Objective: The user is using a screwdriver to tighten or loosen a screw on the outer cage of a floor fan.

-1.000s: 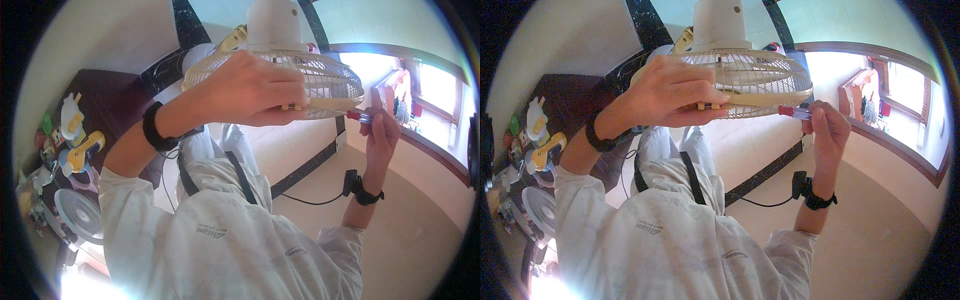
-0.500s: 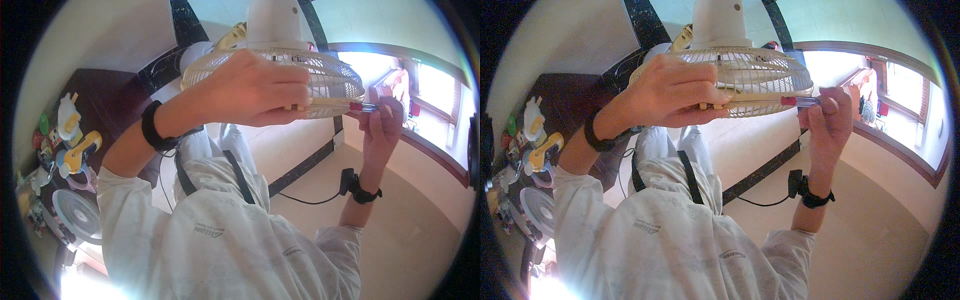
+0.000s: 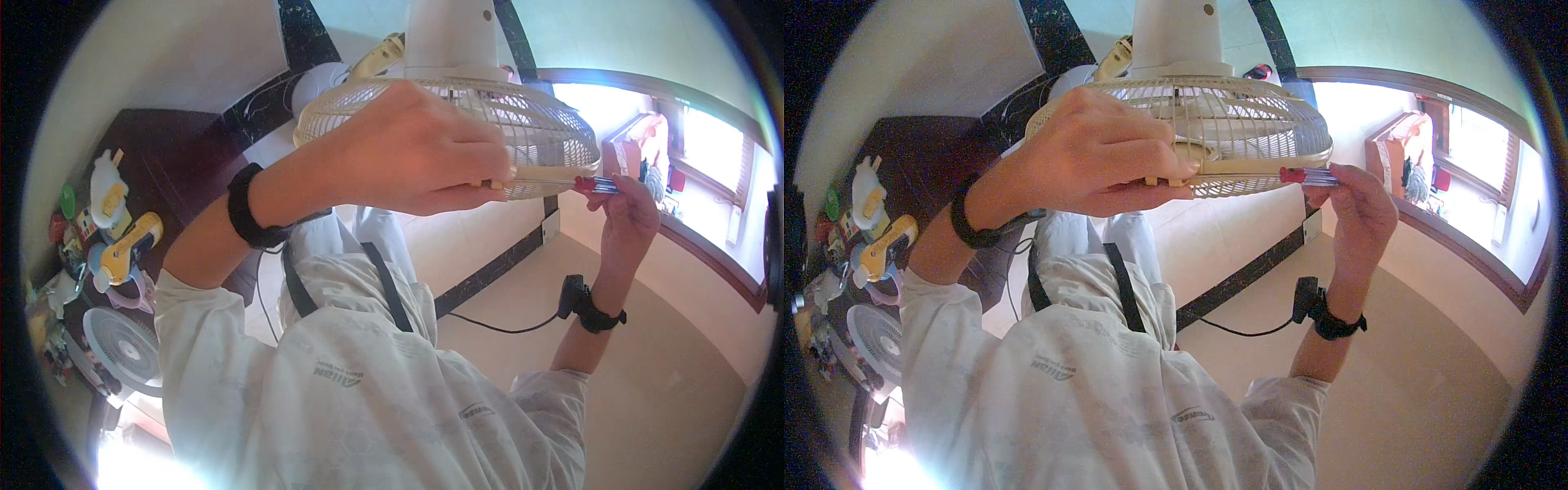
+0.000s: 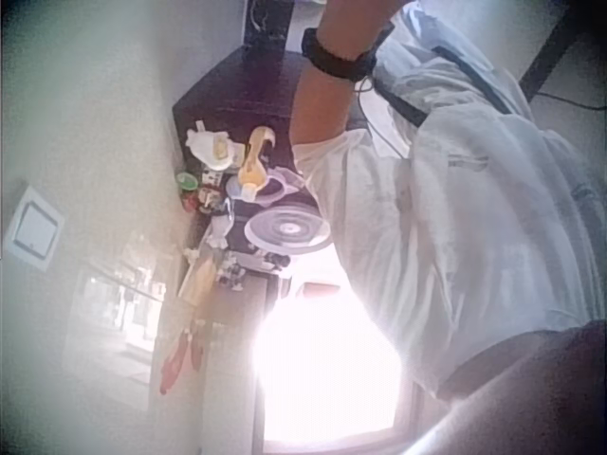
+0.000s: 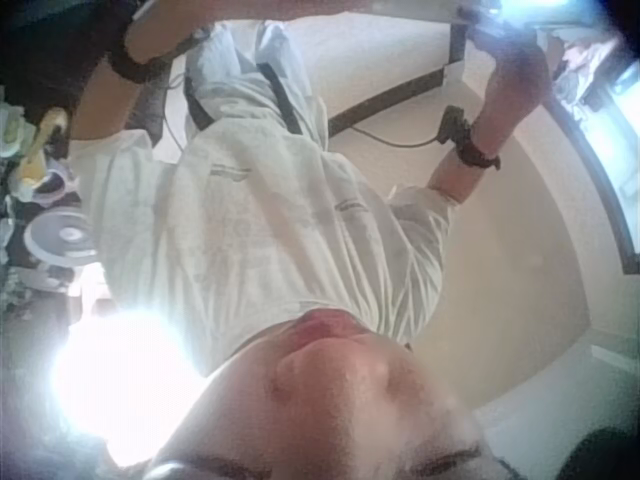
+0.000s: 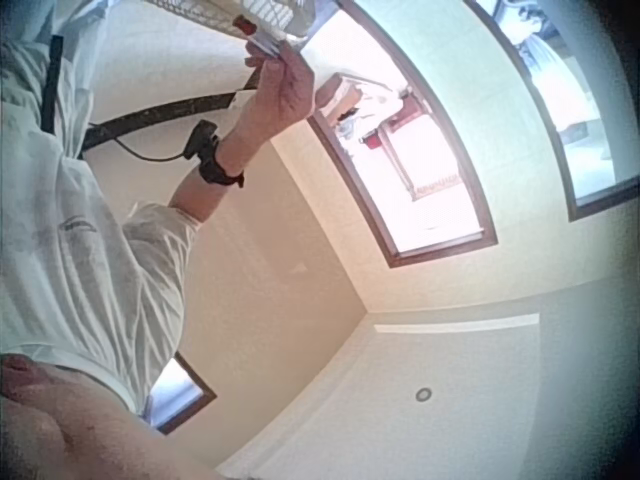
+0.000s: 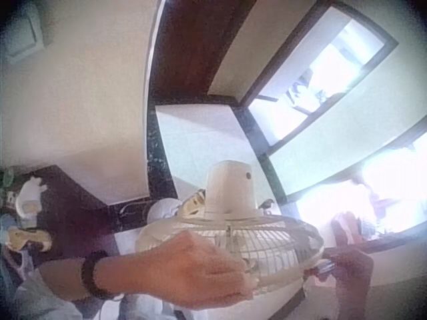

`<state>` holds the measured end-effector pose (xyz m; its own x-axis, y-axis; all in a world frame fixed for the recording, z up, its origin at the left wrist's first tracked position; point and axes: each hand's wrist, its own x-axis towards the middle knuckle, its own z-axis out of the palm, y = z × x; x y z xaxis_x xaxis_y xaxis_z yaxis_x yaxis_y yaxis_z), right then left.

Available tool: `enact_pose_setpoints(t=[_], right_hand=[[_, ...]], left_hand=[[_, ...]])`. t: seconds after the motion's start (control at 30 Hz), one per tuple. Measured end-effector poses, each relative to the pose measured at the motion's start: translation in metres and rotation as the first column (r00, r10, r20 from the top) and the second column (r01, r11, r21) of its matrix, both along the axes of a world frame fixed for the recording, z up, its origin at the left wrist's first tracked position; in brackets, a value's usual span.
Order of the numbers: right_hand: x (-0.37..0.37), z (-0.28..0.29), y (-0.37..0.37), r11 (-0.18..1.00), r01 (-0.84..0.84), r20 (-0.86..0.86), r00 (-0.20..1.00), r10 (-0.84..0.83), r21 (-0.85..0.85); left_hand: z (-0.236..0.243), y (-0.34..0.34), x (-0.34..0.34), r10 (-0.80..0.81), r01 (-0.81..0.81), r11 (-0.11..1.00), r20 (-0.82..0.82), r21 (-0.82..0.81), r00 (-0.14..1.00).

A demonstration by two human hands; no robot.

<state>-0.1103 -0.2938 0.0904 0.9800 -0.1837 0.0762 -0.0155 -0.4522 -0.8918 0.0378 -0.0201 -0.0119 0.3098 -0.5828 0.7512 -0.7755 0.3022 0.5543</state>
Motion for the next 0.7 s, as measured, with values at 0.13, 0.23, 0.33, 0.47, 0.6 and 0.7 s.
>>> enact_pose_setpoints(t=[0.13,0.23,0.33,0.47,0.6,0.7], right_hand=[[0.002,-0.005,-0.003,1.000,0.010,0.049,0.999,-0.008,-0.023],[0.004,-0.016,-0.008,0.999,0.037,0.103,0.994,-0.034,-0.034],[0.012,-0.015,0.006,0.999,0.007,0.147,0.989,-0.002,-0.039],[0.003,-0.007,0.010,0.981,0.112,0.123,0.988,-0.094,-0.155],[-0.005,-0.005,0.013,0.970,0.197,0.188,0.967,-0.169,-0.140],[-0.002,-0.004,0.016,0.983,0.143,0.235,0.965,-0.113,-0.112]], left_hand=[[0.000,-0.001,0.000,0.009,-0.009,1.000,0.002,-0.020,1.000],[-0.001,-0.001,0.000,-0.003,0.003,1.000,-0.007,-0.003,1.000],[0.002,0.002,0.001,0.011,-0.011,1.000,0.010,0.025,1.000],[0.004,0.004,0.001,0.050,-0.051,0.998,0.038,0.021,0.998],[0.002,0.003,0.001,0.030,-0.030,0.999,0.012,0.011,0.999],[0.002,0.001,0.001,0.028,-0.028,0.999,0.020,0.015,0.999]])
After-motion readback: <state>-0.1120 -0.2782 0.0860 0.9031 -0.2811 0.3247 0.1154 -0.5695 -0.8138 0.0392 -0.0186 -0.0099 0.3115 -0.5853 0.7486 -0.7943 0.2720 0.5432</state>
